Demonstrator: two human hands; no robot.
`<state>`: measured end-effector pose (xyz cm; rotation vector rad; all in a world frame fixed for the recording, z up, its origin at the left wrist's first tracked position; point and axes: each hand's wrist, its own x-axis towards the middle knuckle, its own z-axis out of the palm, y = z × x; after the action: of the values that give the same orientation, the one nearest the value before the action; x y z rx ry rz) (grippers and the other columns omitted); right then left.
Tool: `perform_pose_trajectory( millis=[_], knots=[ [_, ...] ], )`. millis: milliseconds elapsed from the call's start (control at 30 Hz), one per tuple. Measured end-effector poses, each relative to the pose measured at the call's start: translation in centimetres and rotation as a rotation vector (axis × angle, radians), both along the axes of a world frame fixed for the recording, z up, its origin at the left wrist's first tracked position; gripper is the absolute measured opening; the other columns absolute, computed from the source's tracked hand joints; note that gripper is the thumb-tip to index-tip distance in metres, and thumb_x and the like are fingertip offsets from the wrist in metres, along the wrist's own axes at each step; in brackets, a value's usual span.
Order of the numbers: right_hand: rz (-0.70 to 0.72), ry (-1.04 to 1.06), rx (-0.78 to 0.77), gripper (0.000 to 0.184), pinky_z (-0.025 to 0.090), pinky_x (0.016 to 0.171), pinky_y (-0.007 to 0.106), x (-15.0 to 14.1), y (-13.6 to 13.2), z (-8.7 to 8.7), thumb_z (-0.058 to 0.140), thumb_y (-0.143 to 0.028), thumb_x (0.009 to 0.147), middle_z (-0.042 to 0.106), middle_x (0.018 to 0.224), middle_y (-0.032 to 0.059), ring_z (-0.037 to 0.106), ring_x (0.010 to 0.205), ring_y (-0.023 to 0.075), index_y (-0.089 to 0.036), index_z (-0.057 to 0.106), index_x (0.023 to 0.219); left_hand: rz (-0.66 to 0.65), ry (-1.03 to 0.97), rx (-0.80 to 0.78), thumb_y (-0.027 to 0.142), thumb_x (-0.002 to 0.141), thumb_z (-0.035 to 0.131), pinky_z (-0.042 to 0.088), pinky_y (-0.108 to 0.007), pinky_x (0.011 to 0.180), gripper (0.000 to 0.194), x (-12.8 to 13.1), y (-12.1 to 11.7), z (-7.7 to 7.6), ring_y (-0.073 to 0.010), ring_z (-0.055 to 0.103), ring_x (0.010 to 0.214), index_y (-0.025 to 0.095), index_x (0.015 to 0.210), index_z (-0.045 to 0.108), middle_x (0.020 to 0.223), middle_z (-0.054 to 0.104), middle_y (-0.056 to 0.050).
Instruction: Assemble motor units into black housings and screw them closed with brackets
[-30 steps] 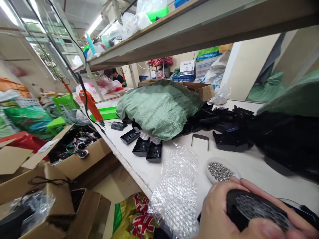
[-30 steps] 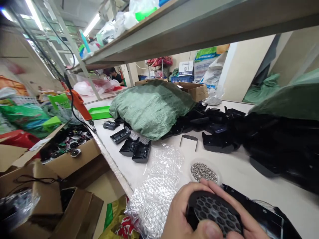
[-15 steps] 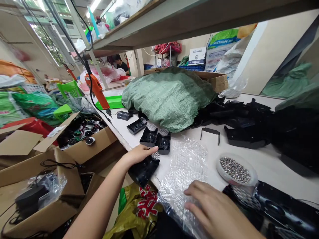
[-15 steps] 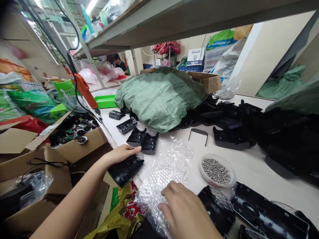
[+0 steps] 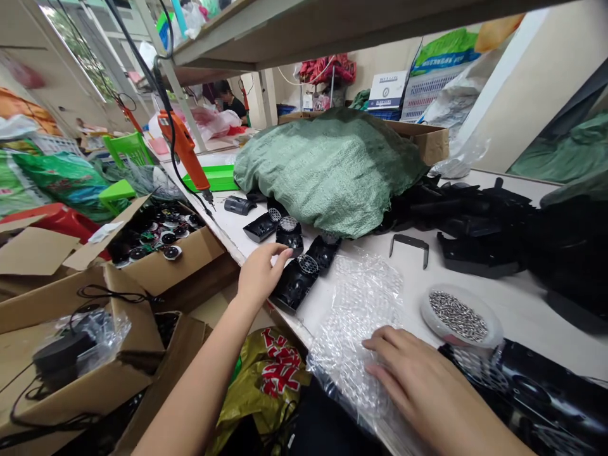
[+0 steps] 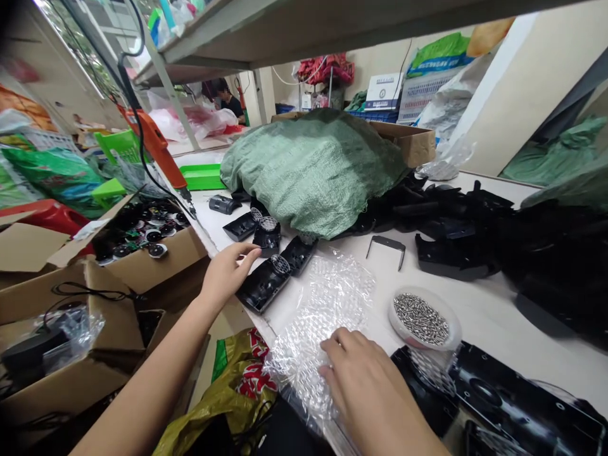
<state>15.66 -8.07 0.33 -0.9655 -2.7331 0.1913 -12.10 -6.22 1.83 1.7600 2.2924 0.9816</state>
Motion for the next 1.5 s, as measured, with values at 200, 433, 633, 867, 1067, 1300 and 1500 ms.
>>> perform_pose_trajectory(
  millis=[200,433,633,867,1067,1300,1500],
  knots=[
    [0.06,-0.045,0.051,0.053,0.056,0.067,0.04,0.0,-1.9,-0.4,0.078,-0.018,0.059,0.064,0.097,0.0086,0.064,0.081,0.0266,-0.019,0.06,0.109,-0.165,-0.004,0.013,0.035,0.092,0.045,0.045,-0.037,0.087,0.027,6.9,-4.7,-0.6,-0.0244,0.059,0.098,0.02,0.106,0.062,0.104,0.069,-0.007],
    [0.051,-0.037,0.036,0.044,0.057,0.067,0.043,-0.5,-2.6,-0.6,0.065,-0.009,0.063,0.062,0.097,0.0115,0.063,0.082,0.0279,-0.014,0.058,0.106,-0.317,-0.163,-0.057,0.013,0.085,0.05,0.048,-0.042,0.082,0.036,10.3,-3.3,-2.2,-0.0261,0.059,0.09,0.018,0.12,0.055,0.093,0.065,-0.008],
    [-0.084,-0.006,-0.151,0.033,0.056,0.075,0.042,0.6,-2.3,-1.2,0.053,-0.008,0.081,0.059,0.102,0.01,0.062,0.091,0.025,-0.017,0.054,0.112,-0.257,-0.477,-0.008,0.017,0.093,0.032,0.05,-0.033,0.074,0.037,10.4,-2.2,-2.1,-0.014,0.059,0.071,0.025,0.124,0.049,0.104,0.055,-0.005],
    [-0.09,0.019,-0.243,0.027,0.054,0.079,0.045,0.9,-2.1,-1.1,0.049,-0.009,0.083,0.058,0.102,0.0078,0.06,0.094,0.0253,-0.021,0.056,0.106,-0.293,-0.935,-0.265,0.037,0.083,0.058,0.049,-0.023,0.048,0.071,9.2,-3.3,-1.0,-0.0148,0.067,0.064,0.022,0.142,0.021,0.109,0.058,-0.012],
    [-0.24,0.263,-0.243,0.043,0.055,0.077,0.04,0.1,-1.9,0.1,0.048,-0.032,0.089,0.058,0.111,0.0123,0.062,0.096,0.0252,-0.017,0.04,0.129,-0.438,-1.358,-0.292,0.028,0.079,0.065,0.049,-0.023,0.058,0.084,9.4,-4.5,0.2,-0.0176,0.069,0.08,0.026,0.146,0.014,0.119,0.061,-0.013],
    [-0.265,0.364,-0.405,0.028,0.05,0.083,0.039,0.5,1.0,2.4,0.038,-0.028,0.092,0.067,0.104,0.0054,0.064,0.094,0.0227,-0.024,0.062,0.106,-0.401,-1.091,-0.26,0.057,0.089,0.041,0.046,-0.041,0.092,0.076,10.0,-4.3,-0.9,-0.0238,0.063,0.104,0.023,0.149,0.008,0.126,0.06,-0.014],
    [-0.426,0.508,-0.596,0.032,0.049,0.077,0.036,2.4,3.8,2.9,0.049,-0.047,0.085,0.067,0.092,0.0038,0.063,0.082,0.0219,-0.025,0.067,0.1,-0.502,-0.603,-0.329,0.046,0.092,0.042,0.04,-0.041,0.095,0.054,8.9,-5.1,-1.6,-0.0242,0.057,0.108,0.03,0.143,0.032,0.11,0.067,-0.005]
  ],
)
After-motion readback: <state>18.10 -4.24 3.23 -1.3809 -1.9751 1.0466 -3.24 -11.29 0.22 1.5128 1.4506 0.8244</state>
